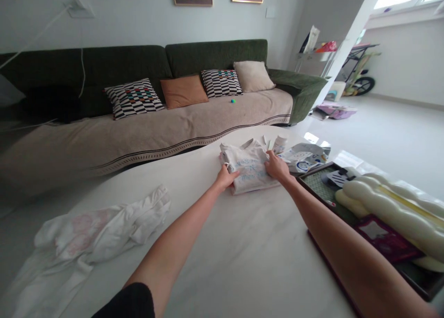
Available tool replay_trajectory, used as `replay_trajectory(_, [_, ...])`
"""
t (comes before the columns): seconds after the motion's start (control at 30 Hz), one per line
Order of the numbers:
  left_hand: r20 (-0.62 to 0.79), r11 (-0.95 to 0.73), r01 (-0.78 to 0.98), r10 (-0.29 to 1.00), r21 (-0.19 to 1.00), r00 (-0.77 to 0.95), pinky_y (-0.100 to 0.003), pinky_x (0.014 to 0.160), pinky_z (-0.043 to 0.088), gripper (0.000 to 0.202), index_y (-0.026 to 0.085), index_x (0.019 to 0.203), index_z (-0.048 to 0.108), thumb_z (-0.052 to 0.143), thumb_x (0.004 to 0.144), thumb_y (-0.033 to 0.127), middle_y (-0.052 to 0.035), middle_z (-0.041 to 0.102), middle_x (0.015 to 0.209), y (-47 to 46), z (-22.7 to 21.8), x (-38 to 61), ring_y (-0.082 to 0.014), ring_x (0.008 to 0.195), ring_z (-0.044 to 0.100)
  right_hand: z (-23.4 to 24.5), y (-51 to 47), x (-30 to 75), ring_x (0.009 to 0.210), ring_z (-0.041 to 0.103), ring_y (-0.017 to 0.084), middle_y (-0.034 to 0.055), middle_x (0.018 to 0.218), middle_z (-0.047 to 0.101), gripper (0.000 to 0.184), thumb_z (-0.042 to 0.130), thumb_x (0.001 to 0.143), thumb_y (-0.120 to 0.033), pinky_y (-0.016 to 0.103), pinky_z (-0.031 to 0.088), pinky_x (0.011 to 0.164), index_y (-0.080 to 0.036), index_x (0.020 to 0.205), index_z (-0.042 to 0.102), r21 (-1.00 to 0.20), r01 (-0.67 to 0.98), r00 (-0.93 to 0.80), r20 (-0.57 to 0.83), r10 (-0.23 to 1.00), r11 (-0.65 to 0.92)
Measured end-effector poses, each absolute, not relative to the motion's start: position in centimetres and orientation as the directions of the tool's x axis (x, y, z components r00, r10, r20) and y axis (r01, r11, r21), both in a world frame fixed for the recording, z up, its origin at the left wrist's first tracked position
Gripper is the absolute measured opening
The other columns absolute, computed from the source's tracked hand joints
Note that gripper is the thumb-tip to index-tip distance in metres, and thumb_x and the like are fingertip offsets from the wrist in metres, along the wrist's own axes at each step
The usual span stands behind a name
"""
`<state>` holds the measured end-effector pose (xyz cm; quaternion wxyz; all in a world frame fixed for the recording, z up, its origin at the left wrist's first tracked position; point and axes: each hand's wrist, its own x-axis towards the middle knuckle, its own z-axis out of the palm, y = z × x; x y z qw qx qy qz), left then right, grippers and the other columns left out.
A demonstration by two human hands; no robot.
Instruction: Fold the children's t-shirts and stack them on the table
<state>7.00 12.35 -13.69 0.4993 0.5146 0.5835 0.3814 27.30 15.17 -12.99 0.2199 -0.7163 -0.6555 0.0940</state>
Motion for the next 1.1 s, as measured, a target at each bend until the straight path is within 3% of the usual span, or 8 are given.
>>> replay_trajectory(0.07, [-0.006,0.013,0.525,1.000,0.851,-0.015,-0.045,0.098,0.027,0.084,0.014,0.132,0.024,0.069,0.064,0.037,-0.0221,0.035,0.133,12.2,-13.2,7.1,-0.0339,0.123,0.032,-12.4,14.9,26.4,0.113,0.043,0.032,0.0180,0.129,0.040,0.047,0.041,0.082,-0.028,0.045,0.036,0.089,-0.017,0.128,0.038,-0.328,0.944,0.035,0.223,0.974,0.041])
replay_trajectory(0.17, [0.167,-0.263,0.781,0.965,0.567,0.203,-0.054,0.103,0.005,0.096,0.018,0.137,0.017,0.067,0.061,0.049,-0.0178,0.009,0.146,13.3,-12.3,7.2,-0.0350,0.132,0.003,-12.1,15.7,25.7,0.131,0.015,0.034,0.0155,0.144,0.014,0.067,0.048,0.079,-0.047,0.045,0.024,0.101,-0.016,0.134,0.030,-0.229,0.934,-0.227,0.217,0.949,0.276])
replay_trajectory(0.33, [-0.223,-0.276,0.864,0.892,0.420,0.394,-0.066,0.093,-0.010,0.116,0.017,0.139,0.010,0.066,0.049,0.065,-0.0183,-0.004,0.146,16.2,-12.8,6.8,-0.0374,0.132,-0.006,-14.1,18.3,26.8,0.132,0.009,0.035,0.0190,0.144,0.014,0.106,0.060,0.058,-0.067,0.046,0.019,0.103,-0.013,0.139,0.019,-0.312,0.919,-0.303,-0.169,0.938,0.240])
replay_trajectory(0.47, [-0.320,-0.242,0.881,0.866,0.406,0.385,-0.067,0.092,-0.010,0.127,0.020,0.140,-0.001,0.064,0.043,0.070,-0.0148,-0.016,0.144,16.9,-13.8,6.2,-0.0372,0.131,-0.012,-15.1,19.3,27.7,0.133,0.004,0.033,0.0183,0.145,0.008,0.115,0.063,0.052,-0.068,0.045,0.017,0.104,-0.015,0.141,0.011,-0.307,0.921,-0.319,-0.244,0.916,0.239])
replay_trajectory(0.73, [-0.052,-0.363,0.793,0.895,0.489,0.442,-0.066,0.093,-0.010,0.100,0.029,0.138,0.015,0.056,0.057,0.070,-0.0109,0.003,0.147,10.1,-12.5,5.5,-0.0363,0.132,-0.002,-14.5,15.9,26.5,0.131,0.014,0.036,0.0166,0.144,0.017,0.100,0.060,0.059,-0.065,0.052,0.020,0.101,-0.020,0.139,0.020,-0.211,0.929,-0.327,-0.081,0.942,0.304])
replay_trajectory(0.87, [0.031,-0.386,0.763,0.900,0.518,0.434,-0.062,0.097,-0.008,0.080,0.033,0.136,0.022,0.056,0.068,0.058,-0.0081,0.015,0.146,1.5,-13.0,0.7,-0.0315,0.132,0.011,-14.0,13.0,25.9,0.130,0.016,0.037,0.0156,0.144,0.019,0.091,0.052,0.063,-0.069,0.058,0.019,0.098,-0.021,0.136,0.028,-0.145,0.944,-0.306,-0.045,0.951,0.297])
replay_trajectory(0.97, [0.066,-0.200,0.858,0.979,0.473,0.192,-0.056,0.101,-0.003,0.061,0.030,0.131,0.035,0.057,0.074,0.039,-0.0092,0.027,0.142,-4.1,-13.2,-6.6,-0.0283,0.131,0.018,-12.7,9.4,24.6,0.130,0.016,0.036,0.0138,0.144,0.021,0.080,0.049,0.069,-0.064,0.059,0.019,0.097,-0.023,0.135,0.031,-0.148,0.939,-0.292,0.134,0.947,0.311])
replay_trajectory(1.1, [0.043,0.141,0.917,0.985,0.372,-0.169,-0.043,0.101,0.017,0.046,0.019,0.121,0.048,0.054,0.075,0.025,-0.0148,0.042,0.129,-8.2,-12.8,-15.8,-0.0291,0.122,0.031,-12.2,1.2,20.3,0.127,0.029,0.030,0.0131,0.137,0.034,0.051,0.045,0.080,-0.048,0.051,0.027,0.098,-0.022,0.124,0.045,-0.325,0.861,-0.321,0.249,0.914,0.391])
